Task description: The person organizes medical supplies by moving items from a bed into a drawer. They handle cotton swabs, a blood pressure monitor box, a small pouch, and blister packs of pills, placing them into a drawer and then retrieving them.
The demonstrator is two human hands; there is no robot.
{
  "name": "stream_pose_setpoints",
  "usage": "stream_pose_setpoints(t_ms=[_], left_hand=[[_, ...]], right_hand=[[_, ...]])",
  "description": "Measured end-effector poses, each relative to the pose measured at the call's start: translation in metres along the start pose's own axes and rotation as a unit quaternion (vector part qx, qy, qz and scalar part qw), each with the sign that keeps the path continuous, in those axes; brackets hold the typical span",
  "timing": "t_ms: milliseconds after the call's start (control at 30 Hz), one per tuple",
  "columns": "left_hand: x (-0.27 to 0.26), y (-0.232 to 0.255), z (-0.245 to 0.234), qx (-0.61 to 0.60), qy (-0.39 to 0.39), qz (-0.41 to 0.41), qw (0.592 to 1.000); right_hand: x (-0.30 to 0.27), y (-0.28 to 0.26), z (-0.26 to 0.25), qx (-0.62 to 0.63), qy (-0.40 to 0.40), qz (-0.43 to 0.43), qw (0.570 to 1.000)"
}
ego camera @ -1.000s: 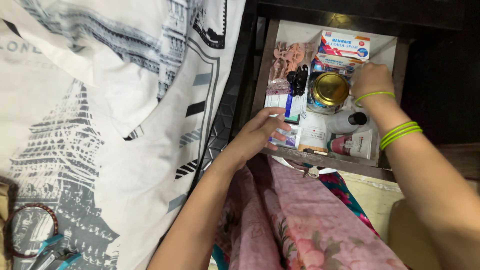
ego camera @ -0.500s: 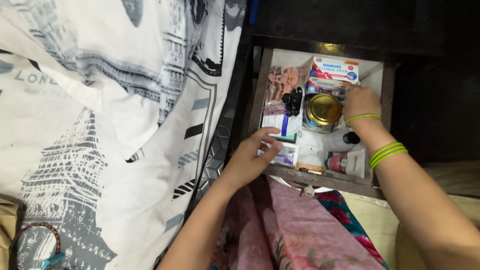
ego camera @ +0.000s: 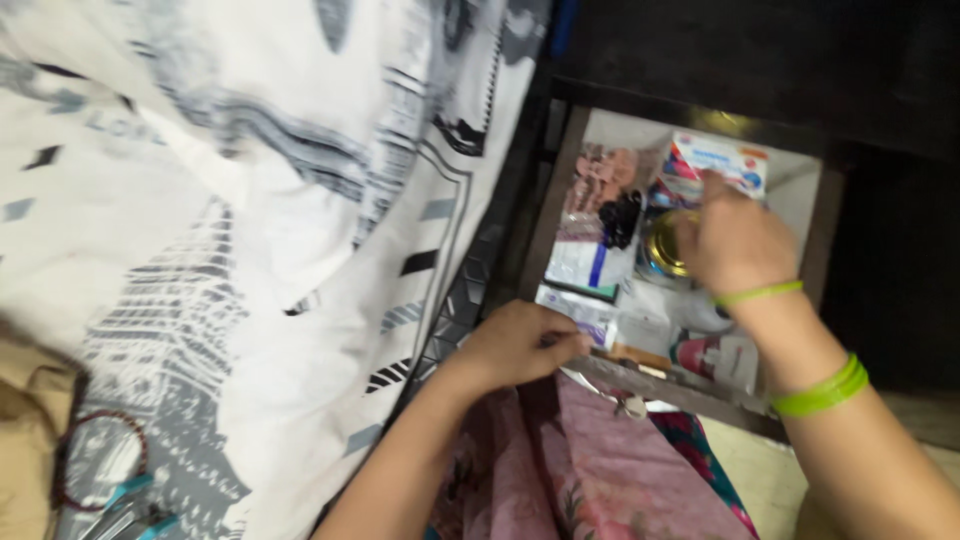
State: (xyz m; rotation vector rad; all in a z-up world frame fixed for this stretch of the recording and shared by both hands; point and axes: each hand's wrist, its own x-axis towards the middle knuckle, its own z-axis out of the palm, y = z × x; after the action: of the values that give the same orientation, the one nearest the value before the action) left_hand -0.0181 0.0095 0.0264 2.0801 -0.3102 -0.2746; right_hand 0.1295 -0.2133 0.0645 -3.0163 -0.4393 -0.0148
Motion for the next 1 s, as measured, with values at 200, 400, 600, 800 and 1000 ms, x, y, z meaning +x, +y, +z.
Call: stream_pose_setpoints(t_ms=[200, 400, 600, 800, 1000], left_hand=[[-0.010, 0.041, -0.007, 0.026, 0.133, 0.078, 0.988], [-0.124, 0.113, -0.067, 0.226, 0.336, 0.016, 0.914], [-0.305, 0.156, -0.052, 0.371, 0.553, -0.251, 0.702], [-0.444, 0.150, 0.018, 0.436, 0.622, -0.421, 0.495], [-0.507, 0.139, 0.055, 0.423, 0.645, -0.468, 0.431]], right_hand=[[-0.028, -0.088, -0.062, 0.260, 0.120, -0.353, 0.891], [-0.031, -0.173, -0.090, 0.329, 0.095, -0.538, 0.770], [-0.079, -0.263, -0.087, 0.346, 0.035, -0.680, 0.645], [-0.136, -0.389, -0.069, 0.319, 0.036, -0.695, 0.643], [-0.162, -0.514, -0.029, 0.050, 0.049, -0.792, 0.607]])
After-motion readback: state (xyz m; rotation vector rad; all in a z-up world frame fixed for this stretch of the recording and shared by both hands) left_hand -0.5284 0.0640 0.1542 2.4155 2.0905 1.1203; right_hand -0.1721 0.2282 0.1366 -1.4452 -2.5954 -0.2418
